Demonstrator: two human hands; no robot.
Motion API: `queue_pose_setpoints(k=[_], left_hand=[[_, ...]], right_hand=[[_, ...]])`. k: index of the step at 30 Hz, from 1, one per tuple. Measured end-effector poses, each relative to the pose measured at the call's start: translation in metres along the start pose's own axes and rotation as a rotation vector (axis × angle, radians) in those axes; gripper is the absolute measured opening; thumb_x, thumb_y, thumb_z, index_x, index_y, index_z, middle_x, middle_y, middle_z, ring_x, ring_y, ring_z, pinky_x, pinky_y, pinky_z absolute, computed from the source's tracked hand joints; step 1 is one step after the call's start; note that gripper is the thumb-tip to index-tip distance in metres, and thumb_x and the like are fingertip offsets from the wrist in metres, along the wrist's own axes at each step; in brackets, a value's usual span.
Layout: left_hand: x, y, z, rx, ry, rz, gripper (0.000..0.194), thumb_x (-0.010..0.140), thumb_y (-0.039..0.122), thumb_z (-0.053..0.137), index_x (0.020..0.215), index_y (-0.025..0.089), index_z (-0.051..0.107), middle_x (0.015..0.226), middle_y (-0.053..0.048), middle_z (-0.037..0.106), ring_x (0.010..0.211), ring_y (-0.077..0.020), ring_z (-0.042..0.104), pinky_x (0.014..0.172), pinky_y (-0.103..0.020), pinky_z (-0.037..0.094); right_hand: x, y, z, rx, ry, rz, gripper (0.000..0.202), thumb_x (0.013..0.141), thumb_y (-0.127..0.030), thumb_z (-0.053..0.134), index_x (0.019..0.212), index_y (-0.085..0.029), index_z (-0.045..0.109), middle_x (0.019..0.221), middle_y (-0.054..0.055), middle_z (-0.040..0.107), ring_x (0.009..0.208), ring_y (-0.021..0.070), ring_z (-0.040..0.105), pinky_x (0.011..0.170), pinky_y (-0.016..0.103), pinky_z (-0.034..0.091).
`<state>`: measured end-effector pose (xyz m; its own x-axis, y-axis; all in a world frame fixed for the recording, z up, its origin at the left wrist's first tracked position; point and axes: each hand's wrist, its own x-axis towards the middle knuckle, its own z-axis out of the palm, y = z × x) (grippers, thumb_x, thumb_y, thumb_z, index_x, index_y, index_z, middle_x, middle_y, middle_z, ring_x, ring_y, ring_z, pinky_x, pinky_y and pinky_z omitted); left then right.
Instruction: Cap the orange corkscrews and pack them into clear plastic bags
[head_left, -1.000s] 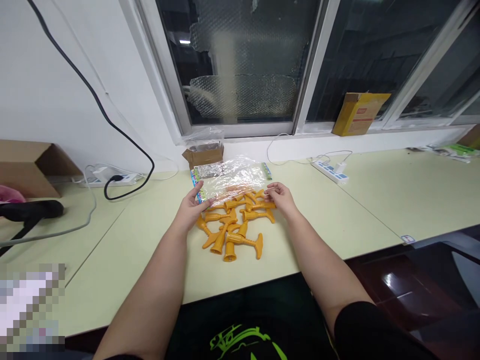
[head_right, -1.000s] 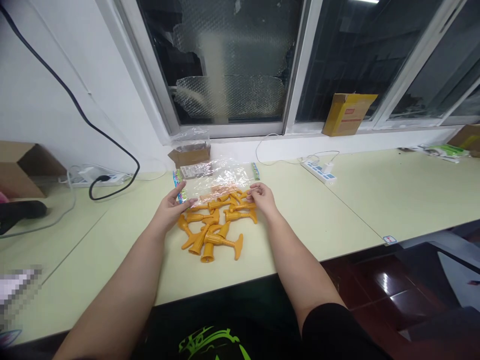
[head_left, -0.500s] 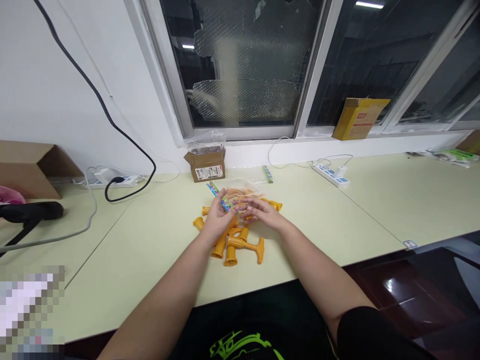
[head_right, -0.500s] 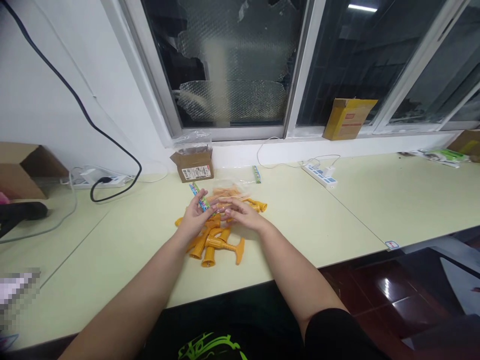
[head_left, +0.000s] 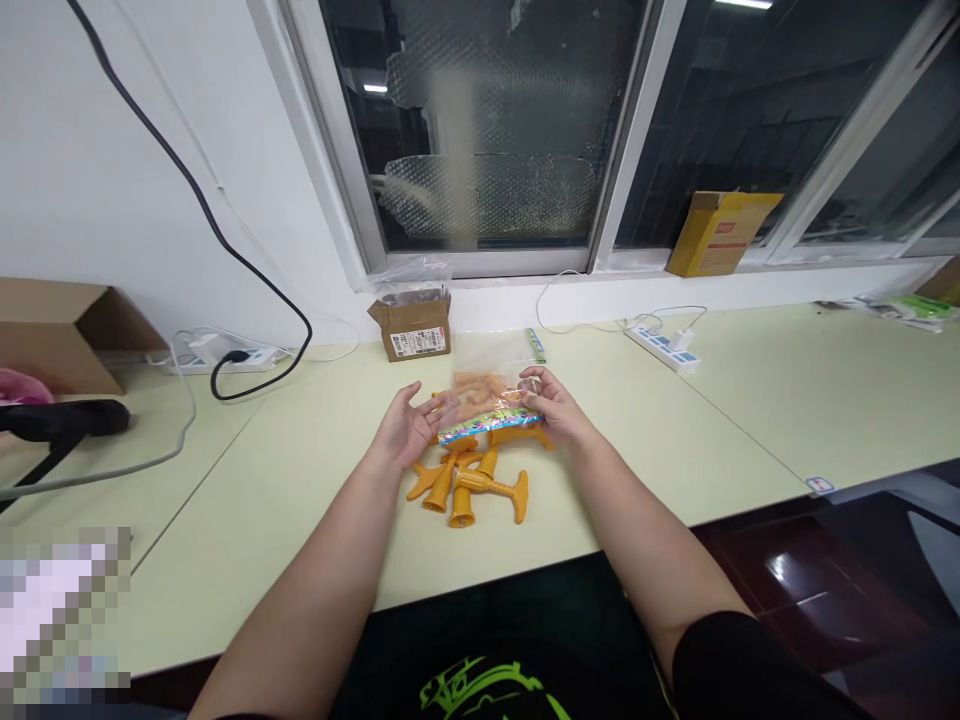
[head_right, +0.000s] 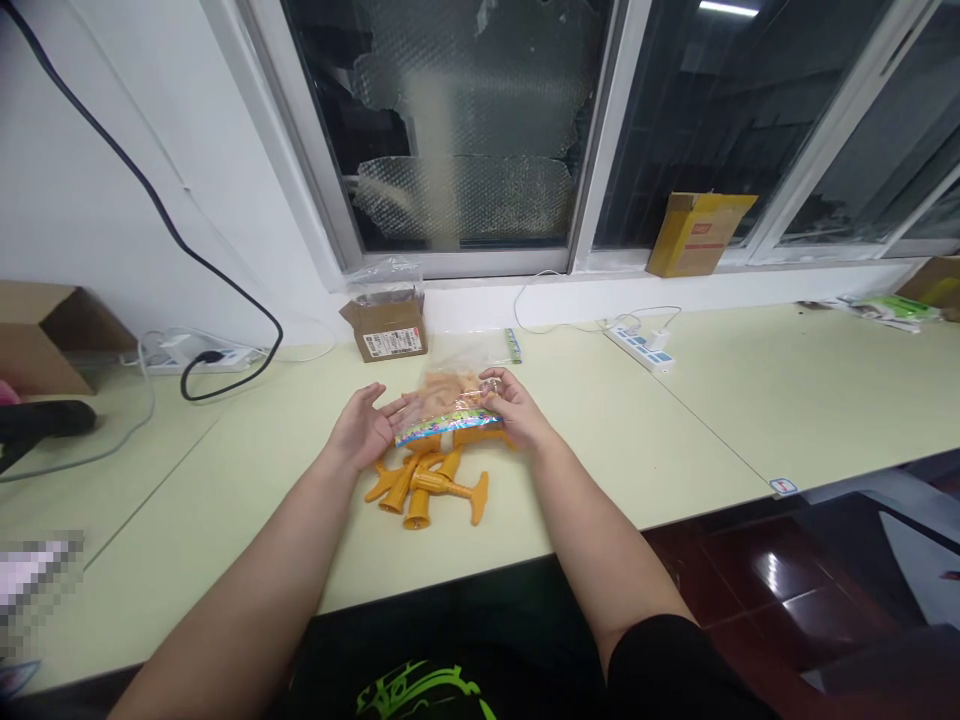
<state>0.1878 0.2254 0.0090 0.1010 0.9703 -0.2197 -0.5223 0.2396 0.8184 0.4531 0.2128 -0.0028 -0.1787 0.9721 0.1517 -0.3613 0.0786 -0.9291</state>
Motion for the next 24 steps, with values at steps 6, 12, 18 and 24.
queue_pose_setpoints(k=[6, 12, 18, 24], left_hand=[[0.009, -0.001, -0.01, 0.032, 0.058, -0.011, 0.029, 0.084, 0.031, 0.078, 0.103, 0.019, 0.059, 0.113, -0.016, 0.073, 0.099, -0.0237, 0.076, 0.078, -0.03, 0.066], [0.012, -0.001, -0.014, -0.001, 0.185, 0.111, 0.037, 0.083, 0.007, 0.076, 0.107, 0.021, 0.052, 0.12, -0.013, 0.075, 0.09, -0.0173, 0.077, 0.076, -0.027, 0.064], [0.011, 0.001, -0.011, -0.03, 0.141, 0.23, 0.039, 0.084, 0.009, 0.076, 0.112, 0.024, 0.054, 0.12, -0.009, 0.075, 0.1, -0.0188, 0.077, 0.091, -0.033, 0.062], [0.013, -0.006, -0.006, -0.131, 0.168, 0.376, 0.045, 0.084, 0.005, 0.069, 0.103, 0.03, 0.038, 0.117, 0.001, 0.072, 0.111, -0.0148, 0.074, 0.101, -0.035, 0.059]], right_hand=[[-0.002, -0.009, -0.012, -0.037, -0.111, 0.096, 0.073, 0.066, -0.029, 0.084, 0.13, -0.032, 0.049, 0.086, -0.007, 0.073, 0.049, 0.0075, 0.047, 0.042, 0.017, 0.029], [0.004, -0.006, -0.018, -0.113, 0.089, 0.104, 0.064, 0.063, -0.032, 0.087, 0.118, -0.026, 0.056, 0.074, -0.005, 0.074, 0.058, 0.0114, 0.059, 0.05, 0.019, 0.04], [0.012, 0.002, -0.022, -0.039, 0.306, -0.053, 0.061, 0.063, -0.038, 0.089, 0.11, -0.026, 0.053, 0.07, -0.007, 0.072, 0.061, 0.013, 0.065, 0.061, 0.025, 0.053], [0.008, 0.016, -0.005, 0.036, 0.077, 0.116, 0.067, 0.056, -0.037, 0.096, 0.112, -0.023, 0.061, 0.085, 0.0, 0.078, 0.075, 0.0183, 0.074, 0.075, 0.034, 0.061]])
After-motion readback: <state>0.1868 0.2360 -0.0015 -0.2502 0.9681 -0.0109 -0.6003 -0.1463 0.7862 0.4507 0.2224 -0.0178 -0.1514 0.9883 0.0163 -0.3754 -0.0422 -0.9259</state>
